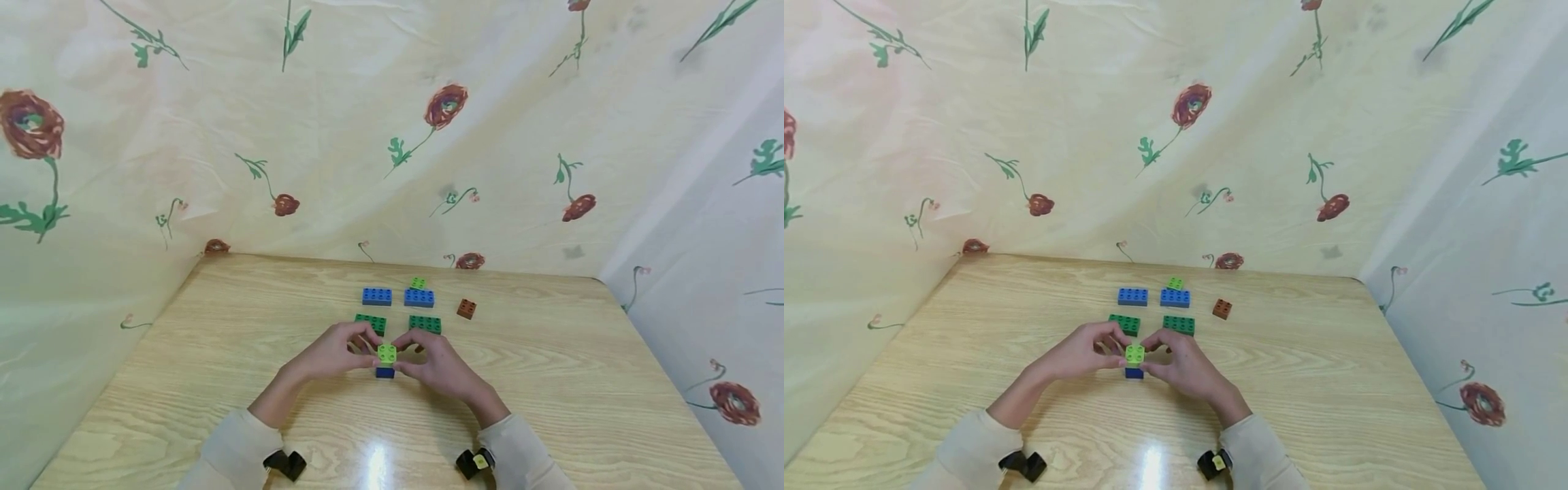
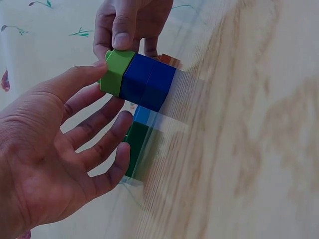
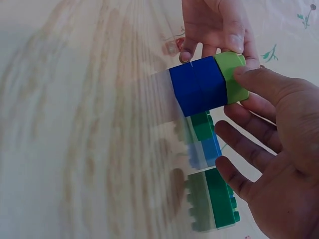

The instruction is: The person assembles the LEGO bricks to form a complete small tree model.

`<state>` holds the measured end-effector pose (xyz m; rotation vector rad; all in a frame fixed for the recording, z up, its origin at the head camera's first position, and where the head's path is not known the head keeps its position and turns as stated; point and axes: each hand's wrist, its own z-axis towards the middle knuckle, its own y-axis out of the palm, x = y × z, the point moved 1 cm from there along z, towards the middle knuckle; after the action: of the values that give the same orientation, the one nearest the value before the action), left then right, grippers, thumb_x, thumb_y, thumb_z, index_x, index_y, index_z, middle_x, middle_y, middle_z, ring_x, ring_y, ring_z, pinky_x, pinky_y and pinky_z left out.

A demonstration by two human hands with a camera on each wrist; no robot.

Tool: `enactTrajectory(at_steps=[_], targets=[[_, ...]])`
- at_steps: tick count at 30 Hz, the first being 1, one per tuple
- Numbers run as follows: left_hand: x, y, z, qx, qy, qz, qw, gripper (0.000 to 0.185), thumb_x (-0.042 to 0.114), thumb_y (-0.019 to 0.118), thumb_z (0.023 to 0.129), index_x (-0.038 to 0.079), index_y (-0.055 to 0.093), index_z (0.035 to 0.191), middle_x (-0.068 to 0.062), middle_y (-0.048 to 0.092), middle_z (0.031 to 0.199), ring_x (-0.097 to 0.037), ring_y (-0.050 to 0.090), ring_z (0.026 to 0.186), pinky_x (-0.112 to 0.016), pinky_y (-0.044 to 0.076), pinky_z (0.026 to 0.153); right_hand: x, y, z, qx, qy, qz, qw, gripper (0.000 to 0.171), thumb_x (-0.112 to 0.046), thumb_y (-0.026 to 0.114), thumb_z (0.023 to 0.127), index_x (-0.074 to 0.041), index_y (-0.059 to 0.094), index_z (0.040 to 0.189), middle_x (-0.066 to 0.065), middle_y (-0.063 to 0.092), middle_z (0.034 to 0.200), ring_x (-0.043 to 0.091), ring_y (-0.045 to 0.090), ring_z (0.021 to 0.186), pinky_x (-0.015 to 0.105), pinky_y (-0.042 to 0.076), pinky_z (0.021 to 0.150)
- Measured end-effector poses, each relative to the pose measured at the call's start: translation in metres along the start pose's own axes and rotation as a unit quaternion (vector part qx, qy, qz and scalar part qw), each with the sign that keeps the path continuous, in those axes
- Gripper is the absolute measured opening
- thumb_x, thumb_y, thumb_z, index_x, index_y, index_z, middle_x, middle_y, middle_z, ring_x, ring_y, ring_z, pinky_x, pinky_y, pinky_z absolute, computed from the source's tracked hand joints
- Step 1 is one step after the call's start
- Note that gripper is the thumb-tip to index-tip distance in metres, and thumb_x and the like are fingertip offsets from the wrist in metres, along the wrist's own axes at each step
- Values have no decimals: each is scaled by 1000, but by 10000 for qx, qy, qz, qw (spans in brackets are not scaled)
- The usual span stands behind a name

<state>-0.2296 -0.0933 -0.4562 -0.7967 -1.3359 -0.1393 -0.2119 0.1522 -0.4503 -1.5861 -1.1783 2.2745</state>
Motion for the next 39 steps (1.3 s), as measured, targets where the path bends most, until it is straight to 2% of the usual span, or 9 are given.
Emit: enactTrajectory(at_steps=[17, 30, 36, 39], targets=[[4, -1, -1, -21, 10, 96, 10000, 18, 23, 76, 95, 21, 68, 110, 0, 68, 117, -16, 68, 100, -33, 57, 87, 6, 1, 1, 7, -377, 123, 9992, 22, -27, 77, 94, -23, 70, 114, -6, 72, 115, 23, 66, 110, 49, 53, 99], [4, 0, -2, -79, 54, 171, 9998, 19, 26, 75, 96, 21, 67, 113, 0, 68, 119, -16, 67, 101, -31, 57, 86, 5, 0, -1, -79, -316, 50, 9995, 21, -27, 75, 96, -22, 70, 115, -6, 72, 114, 24, 67, 113, 53, 52, 101], [5, 5, 0, -74, 79, 358, 9993, 21, 25, 74, 97, 22, 66, 117, 3, 68, 116, -13, 67, 100, -30, 57, 86, 5, -3, -2, -128, 53, -57, 9999, 21, -29, 76, 95, -27, 69, 115, -11, 71, 114, 23, 65, 116, 53, 51, 102], [6, 7, 2, -71, 89, 381, 9992, 23, 25, 73, 98, 22, 66, 120, 3, 68, 115, -12, 67, 99, -29, 56, 86, 5, -6, -3, -112, 90, -138, 9998, 21, -28, 76, 95, -26, 69, 114, -10, 71, 115, 24, 65, 116, 54, 52, 100]])
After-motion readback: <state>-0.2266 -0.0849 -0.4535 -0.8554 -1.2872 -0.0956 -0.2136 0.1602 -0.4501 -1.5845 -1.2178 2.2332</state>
